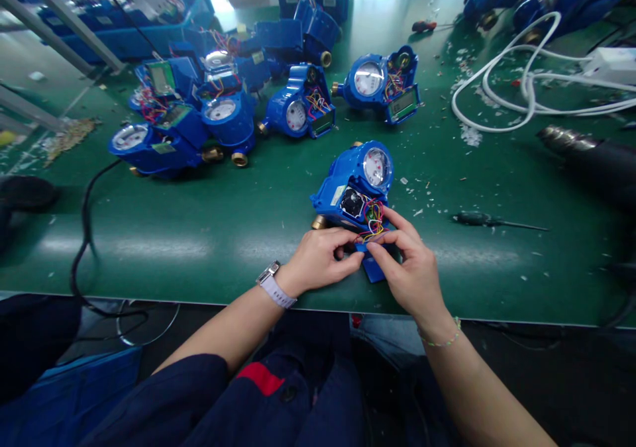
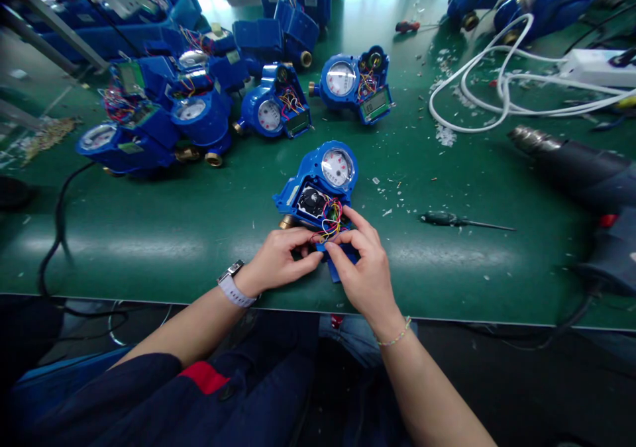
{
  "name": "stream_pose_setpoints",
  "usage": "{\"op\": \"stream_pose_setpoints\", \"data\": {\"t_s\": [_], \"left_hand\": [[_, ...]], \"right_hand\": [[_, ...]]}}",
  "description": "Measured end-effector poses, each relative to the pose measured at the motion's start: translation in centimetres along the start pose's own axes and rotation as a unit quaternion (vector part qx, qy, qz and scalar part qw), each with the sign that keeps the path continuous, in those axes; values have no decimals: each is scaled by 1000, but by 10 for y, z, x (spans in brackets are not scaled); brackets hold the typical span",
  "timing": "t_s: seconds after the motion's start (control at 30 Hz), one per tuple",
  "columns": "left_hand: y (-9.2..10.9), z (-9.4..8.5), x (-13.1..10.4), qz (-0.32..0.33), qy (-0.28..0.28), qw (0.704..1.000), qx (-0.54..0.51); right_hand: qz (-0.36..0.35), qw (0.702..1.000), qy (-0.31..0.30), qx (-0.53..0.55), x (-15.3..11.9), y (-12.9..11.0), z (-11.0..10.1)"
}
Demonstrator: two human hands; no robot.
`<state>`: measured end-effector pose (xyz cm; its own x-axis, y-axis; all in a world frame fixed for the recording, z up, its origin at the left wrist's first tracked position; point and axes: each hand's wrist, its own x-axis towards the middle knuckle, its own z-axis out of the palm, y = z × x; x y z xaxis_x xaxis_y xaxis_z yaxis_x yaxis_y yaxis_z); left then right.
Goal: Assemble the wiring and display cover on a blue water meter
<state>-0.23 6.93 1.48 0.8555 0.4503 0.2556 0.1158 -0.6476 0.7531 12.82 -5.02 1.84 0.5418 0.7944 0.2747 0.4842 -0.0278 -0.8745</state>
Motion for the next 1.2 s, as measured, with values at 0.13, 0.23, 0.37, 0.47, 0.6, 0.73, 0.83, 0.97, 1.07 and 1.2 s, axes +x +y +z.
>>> {"op": "stream_pose_setpoints", "data": {"t_s": [0.13,0.23,0.37,0.47,0.6,0.73,0.83,0.97,1.07,1.2], "left_hand": [[0,-1,0,-4,-6,1000,2],[0,-2,0,1,-9,1000,4],[1,-2,1,4,-14,1000,11],[1,-3,2,9,-14,1000,18],[2,-3,2,17,-15,1000,13],[2,-4,2,16,-24,999,21],[2,-6,2,6,-22,1000,19],[2,-7,1,-6,-19,1000,5],[2,-6,1,-27,-32,999,-23],[2,-4,2,-74,-57,991,-96]], "right_hand": [[-1,1000,-6,-3,0,1,-3],[-14,999,-25,-22,1,1,-9],[-54,994,-55,-78,5,0,-18],[-80,988,-68,-117,8,-2,-23],[-98,982,-80,-140,9,-3,-26],[-85,983,-89,-138,9,-3,-28],[-27,991,-77,-103,8,-3,-33],[13,997,-14,-78,4,-5,-43],[-32,995,13,-91,-2,-6,-43],[-138,981,-35,-130,-8,2,-31]]}}
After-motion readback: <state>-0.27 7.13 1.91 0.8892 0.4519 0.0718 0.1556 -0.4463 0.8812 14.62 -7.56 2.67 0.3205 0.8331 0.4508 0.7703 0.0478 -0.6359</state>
